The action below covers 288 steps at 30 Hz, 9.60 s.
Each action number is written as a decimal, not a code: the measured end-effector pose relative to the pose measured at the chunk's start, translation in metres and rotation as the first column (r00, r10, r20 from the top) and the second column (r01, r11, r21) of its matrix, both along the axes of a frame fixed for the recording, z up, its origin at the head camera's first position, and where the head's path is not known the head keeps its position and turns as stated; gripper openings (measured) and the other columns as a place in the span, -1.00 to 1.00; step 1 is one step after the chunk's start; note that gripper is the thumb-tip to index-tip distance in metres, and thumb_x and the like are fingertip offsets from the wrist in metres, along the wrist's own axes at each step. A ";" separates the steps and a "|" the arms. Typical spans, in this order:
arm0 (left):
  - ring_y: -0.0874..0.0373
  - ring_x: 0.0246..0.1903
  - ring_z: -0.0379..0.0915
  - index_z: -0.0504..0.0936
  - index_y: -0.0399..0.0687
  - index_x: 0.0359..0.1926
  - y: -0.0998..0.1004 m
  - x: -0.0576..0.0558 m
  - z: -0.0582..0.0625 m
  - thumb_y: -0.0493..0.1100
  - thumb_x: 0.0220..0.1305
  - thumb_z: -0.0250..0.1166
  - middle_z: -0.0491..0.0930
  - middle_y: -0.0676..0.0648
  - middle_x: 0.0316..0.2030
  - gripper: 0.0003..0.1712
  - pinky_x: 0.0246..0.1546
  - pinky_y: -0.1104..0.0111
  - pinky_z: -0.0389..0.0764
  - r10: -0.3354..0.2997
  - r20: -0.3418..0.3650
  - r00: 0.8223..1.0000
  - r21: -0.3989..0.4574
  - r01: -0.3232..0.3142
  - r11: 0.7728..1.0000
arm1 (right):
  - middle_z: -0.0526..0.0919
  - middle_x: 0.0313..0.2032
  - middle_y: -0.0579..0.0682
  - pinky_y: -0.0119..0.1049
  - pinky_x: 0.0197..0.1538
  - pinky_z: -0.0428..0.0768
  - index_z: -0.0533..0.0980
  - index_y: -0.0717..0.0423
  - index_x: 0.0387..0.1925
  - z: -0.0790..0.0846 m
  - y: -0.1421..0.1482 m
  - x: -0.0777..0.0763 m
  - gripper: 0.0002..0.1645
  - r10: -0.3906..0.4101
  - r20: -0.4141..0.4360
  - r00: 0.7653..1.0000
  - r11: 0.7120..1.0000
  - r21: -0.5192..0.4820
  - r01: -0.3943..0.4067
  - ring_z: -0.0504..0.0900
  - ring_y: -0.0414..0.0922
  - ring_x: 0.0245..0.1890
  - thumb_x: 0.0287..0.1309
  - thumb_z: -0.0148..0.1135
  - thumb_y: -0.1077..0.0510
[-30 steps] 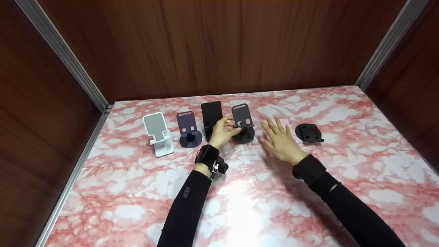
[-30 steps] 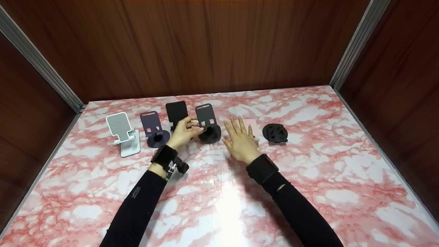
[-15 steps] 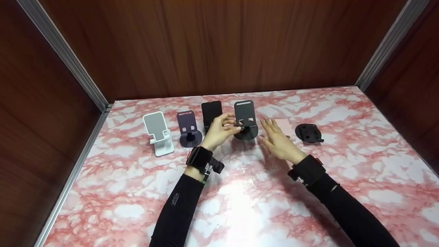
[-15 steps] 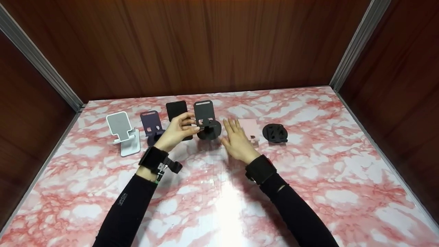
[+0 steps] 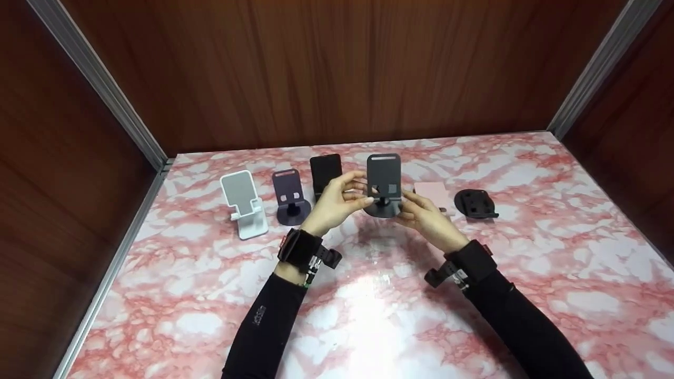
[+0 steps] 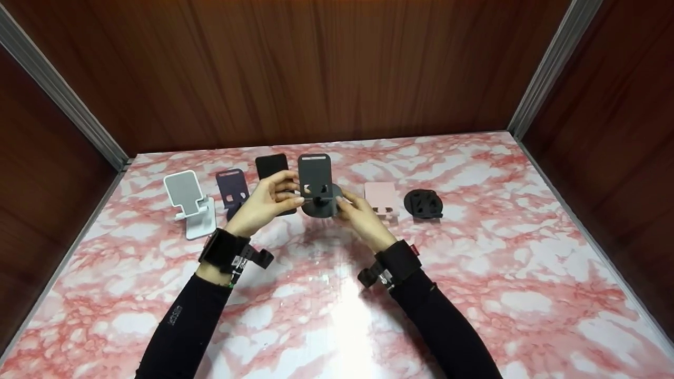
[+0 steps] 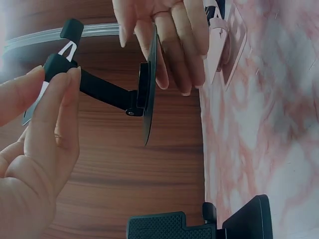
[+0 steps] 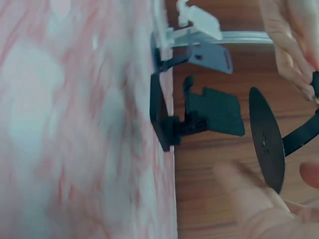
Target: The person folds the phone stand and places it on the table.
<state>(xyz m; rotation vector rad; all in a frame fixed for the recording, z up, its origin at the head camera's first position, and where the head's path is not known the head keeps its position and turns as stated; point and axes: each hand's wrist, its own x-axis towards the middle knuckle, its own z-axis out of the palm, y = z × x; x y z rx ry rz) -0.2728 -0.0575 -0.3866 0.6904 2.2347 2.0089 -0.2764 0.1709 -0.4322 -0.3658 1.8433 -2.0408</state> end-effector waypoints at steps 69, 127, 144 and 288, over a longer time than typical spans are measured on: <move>0.28 -0.53 0.55 0.56 -0.35 -0.36 -0.009 0.036 -0.003 -0.22 0.39 0.22 0.49 0.07 -0.56 -0.76 -0.38 0.25 0.77 0.085 -0.067 0.994 -0.033 -0.087 0.996 | 0.70 0.03 0.00 -0.22 0.05 0.71 0.13 0.46 0.40 -0.003 -0.012 0.013 -0.45 0.093 -0.027 0.995 0.989 -0.111 -0.096 0.71 -0.09 0.01 0.42 -0.19 0.43; 0.26 -0.62 0.58 0.43 -0.03 -0.65 -0.001 0.029 0.004 -0.17 0.45 0.15 0.62 0.06 -0.58 -0.56 -0.57 0.36 0.71 0.003 0.189 0.982 0.111 -0.025 0.993 | 0.76 -0.15 -0.04 -0.27 -0.08 0.75 0.35 0.48 0.21 -0.002 -0.016 0.014 -0.59 -0.127 -0.341 0.931 0.990 0.010 0.139 0.75 -0.23 -0.20 0.36 -0.05 0.47; 0.29 -0.65 0.49 0.50 -0.04 -0.64 -0.002 0.029 -0.004 -0.18 0.46 0.13 0.58 0.04 -0.62 -0.57 -0.62 0.46 0.65 -0.047 0.284 0.958 0.145 0.006 0.989 | 0.67 -0.13 0.42 -0.32 -0.11 0.74 0.44 0.56 0.06 -0.002 -0.012 0.011 -0.69 -0.145 -0.551 0.822 0.978 0.046 0.204 0.74 -0.29 -0.24 0.32 0.01 0.50; 0.19 -0.37 0.67 0.60 -0.33 0.04 -0.003 0.029 -0.032 -0.34 0.04 0.48 0.72 -0.20 -0.24 -0.51 -0.30 0.43 0.71 0.137 0.184 0.973 0.003 -0.139 0.990 | 0.63 0.02 0.01 -0.28 0.14 0.66 0.10 0.46 0.42 0.014 -0.006 0.018 -0.28 0.087 0.006 0.996 0.994 -0.071 -0.086 0.66 -0.16 0.01 0.30 0.12 0.40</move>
